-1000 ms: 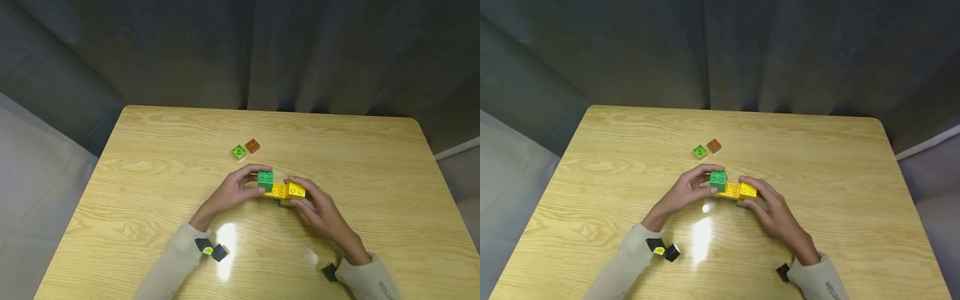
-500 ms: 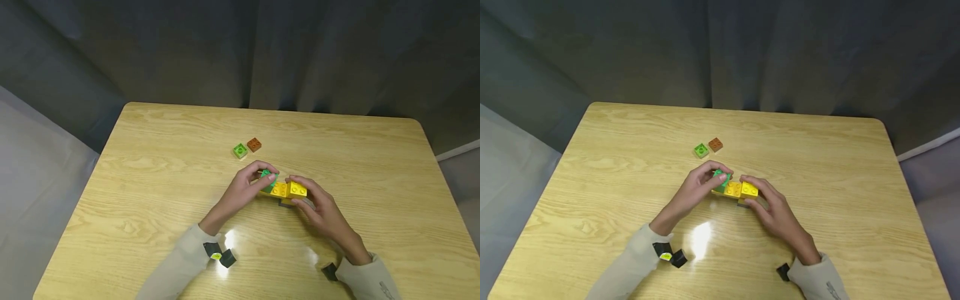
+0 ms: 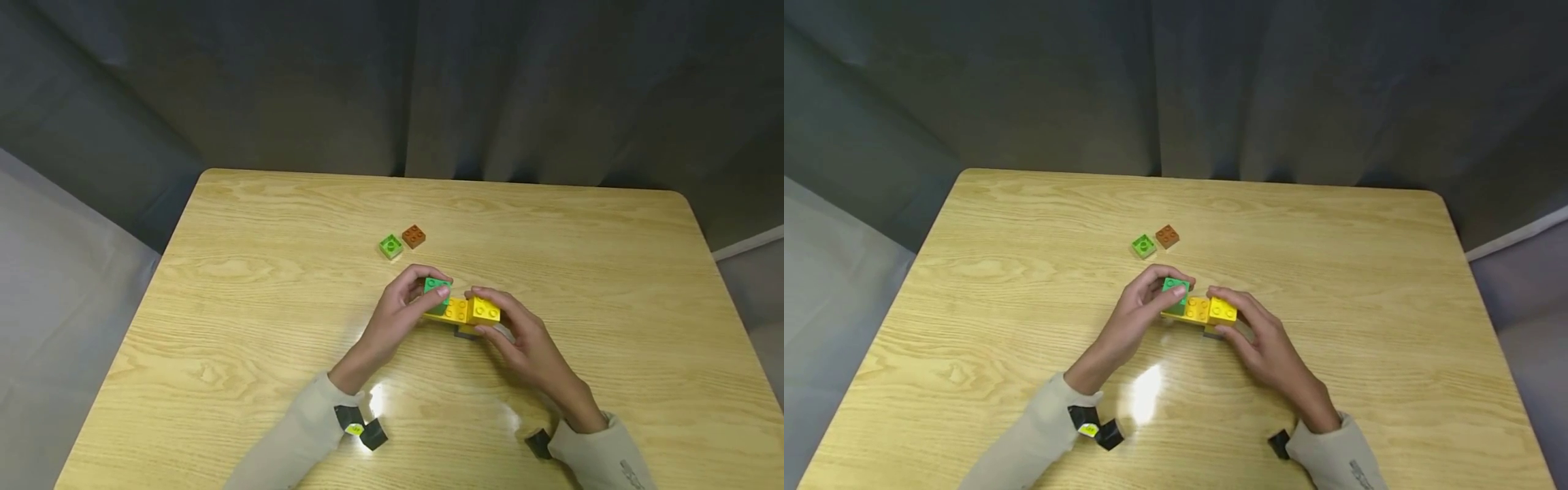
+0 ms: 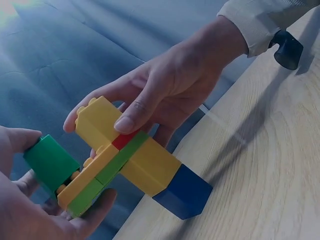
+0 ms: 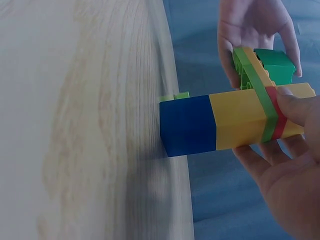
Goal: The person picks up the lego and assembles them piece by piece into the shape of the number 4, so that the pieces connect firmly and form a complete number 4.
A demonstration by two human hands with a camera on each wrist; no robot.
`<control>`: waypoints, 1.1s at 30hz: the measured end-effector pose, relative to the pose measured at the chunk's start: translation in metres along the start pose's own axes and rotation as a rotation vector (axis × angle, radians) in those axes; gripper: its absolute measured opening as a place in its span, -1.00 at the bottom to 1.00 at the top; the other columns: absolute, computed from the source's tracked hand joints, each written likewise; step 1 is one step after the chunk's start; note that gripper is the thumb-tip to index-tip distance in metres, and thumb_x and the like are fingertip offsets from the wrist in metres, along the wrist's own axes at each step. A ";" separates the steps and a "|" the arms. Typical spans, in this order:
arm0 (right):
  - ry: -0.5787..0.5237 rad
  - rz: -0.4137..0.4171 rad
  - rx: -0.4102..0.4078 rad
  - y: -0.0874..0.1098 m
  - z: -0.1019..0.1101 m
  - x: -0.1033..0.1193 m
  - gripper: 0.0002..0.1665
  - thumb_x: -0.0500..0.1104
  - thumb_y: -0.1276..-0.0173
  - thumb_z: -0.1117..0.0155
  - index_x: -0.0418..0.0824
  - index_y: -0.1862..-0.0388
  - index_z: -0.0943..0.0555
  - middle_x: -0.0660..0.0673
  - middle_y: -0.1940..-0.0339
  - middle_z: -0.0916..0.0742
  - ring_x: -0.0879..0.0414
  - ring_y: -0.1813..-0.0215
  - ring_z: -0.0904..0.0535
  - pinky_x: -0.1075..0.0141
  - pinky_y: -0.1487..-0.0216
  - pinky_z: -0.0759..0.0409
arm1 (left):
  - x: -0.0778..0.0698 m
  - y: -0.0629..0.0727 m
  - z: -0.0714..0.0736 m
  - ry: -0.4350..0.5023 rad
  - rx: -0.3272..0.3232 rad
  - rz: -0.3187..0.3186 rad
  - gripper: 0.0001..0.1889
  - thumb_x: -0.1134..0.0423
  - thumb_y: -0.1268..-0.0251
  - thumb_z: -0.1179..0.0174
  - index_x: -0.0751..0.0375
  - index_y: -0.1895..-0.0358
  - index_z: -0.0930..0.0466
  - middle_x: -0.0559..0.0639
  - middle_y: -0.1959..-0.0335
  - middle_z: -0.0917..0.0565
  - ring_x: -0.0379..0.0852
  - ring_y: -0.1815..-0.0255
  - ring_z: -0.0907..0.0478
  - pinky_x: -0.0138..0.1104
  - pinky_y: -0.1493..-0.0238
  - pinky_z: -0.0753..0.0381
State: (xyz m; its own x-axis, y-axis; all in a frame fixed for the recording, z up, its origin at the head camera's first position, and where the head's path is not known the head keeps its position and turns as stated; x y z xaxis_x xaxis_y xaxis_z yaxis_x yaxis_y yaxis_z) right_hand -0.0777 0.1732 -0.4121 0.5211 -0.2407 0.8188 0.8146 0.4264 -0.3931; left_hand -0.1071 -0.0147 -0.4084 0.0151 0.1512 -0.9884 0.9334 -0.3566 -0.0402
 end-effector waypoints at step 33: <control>0.006 -0.049 0.023 0.003 0.001 -0.003 -0.18 -0.68 -0.27 -0.29 -0.36 -0.50 -0.37 -0.44 -0.29 -0.58 0.18 -0.41 -0.49 0.39 -0.34 -0.51 | 0.006 -0.001 -0.007 0.232 0.112 0.291 -0.62 0.22 -0.59 -0.07 0.36 -0.32 -0.47 0.14 -0.35 -0.46 0.10 -0.34 -0.47 0.18 0.00 -0.71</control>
State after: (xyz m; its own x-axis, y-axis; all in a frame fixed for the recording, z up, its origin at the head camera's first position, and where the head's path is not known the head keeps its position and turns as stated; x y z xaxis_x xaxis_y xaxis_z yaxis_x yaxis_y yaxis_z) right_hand -0.0773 0.1763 -0.4149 0.4826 -0.2666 0.8343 0.8330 0.4341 -0.3431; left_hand -0.1054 -0.0071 -0.4136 0.3661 0.2293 -0.9019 0.8336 -0.5116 0.2083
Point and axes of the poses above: each hand's wrist, its own y-axis away from the middle knuckle, its own z-axis out of the back of the hand, x = y × z, the point moved 6 cm from there along -y, towards the middle knuckle
